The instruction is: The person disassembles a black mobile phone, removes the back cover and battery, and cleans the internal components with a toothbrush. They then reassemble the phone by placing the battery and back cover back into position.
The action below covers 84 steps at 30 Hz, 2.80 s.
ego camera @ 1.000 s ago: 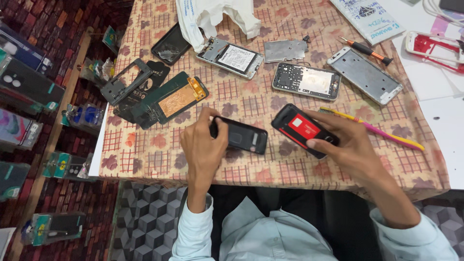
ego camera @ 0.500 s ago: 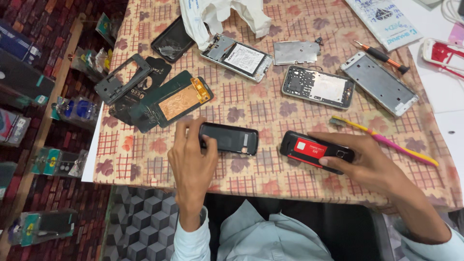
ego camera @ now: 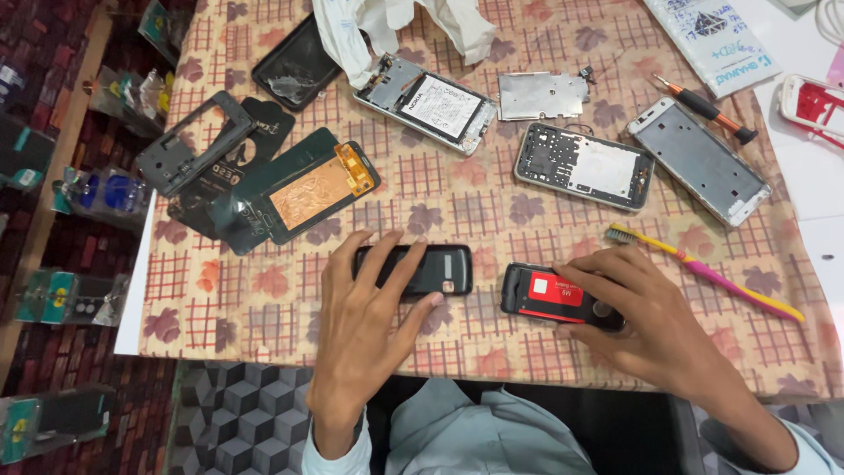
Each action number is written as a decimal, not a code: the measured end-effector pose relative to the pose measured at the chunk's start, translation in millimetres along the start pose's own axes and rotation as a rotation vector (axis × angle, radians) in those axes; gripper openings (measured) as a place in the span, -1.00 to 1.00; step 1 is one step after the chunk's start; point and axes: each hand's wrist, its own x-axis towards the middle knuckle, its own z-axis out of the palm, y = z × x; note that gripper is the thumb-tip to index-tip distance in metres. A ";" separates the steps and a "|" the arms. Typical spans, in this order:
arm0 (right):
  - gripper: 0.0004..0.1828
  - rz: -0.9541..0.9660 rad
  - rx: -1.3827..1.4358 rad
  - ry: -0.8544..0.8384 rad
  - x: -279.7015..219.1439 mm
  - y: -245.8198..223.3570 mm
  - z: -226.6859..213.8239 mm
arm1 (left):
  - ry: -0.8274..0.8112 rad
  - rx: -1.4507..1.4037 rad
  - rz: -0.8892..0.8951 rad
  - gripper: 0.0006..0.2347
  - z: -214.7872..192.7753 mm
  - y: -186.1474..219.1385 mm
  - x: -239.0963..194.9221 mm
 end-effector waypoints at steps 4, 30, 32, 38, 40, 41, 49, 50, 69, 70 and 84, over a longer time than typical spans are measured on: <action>-0.32 0.002 -0.007 -0.009 0.2 -2.1 1.7 | 0.059 0.063 -0.107 -0.58 11.9 1.3 0.9; -0.54 -0.654 -0.095 -0.229 31.3 11.2 0.3 | -0.206 -0.457 0.116 -0.42 38.6 47.6 6.4; -0.55 -0.674 -0.109 -0.226 30.9 14.1 2.4 | -0.192 -0.469 0.103 -0.40 39.0 48.4 8.4; -0.71 -0.727 -0.028 -0.140 35.5 15.5 21.2 | -0.175 -0.475 0.076 -0.34 37.8 49.2 11.8; -0.71 -0.732 -0.007 -0.135 36.4 14.6 23.2 | -0.169 -0.485 0.084 -0.32 36.6 48.5 12.5; -0.70 -0.733 -0.002 -0.149 37.1 15.1 21.6 | -0.179 -0.503 0.077 -0.31 34.8 48.0 12.1; -0.81 -0.740 -0.008 -0.191 50.7 14.6 27.5 | -0.124 -0.589 0.105 -0.24 31.7 46.2 13.4; -0.82 -0.742 -0.022 -0.152 52.0 15.1 26.9 | -0.122 -0.599 0.103 -0.24 32.0 45.3 13.7; -0.64 -0.161 0.056 -0.227 -8.4 42.5 -35.2 | -0.195 -0.502 0.113 -0.33 40.0 47.4 7.9; -0.64 -0.133 0.101 -0.206 -11.5 48.3 -36.1 | -0.198 -0.506 0.110 -0.33 39.7 47.5 8.0; -0.56 -0.011 0.275 -0.216 81.0 28.0 -10.5 | -0.174 -0.524 0.106 -0.26 35.1 44.4 7.5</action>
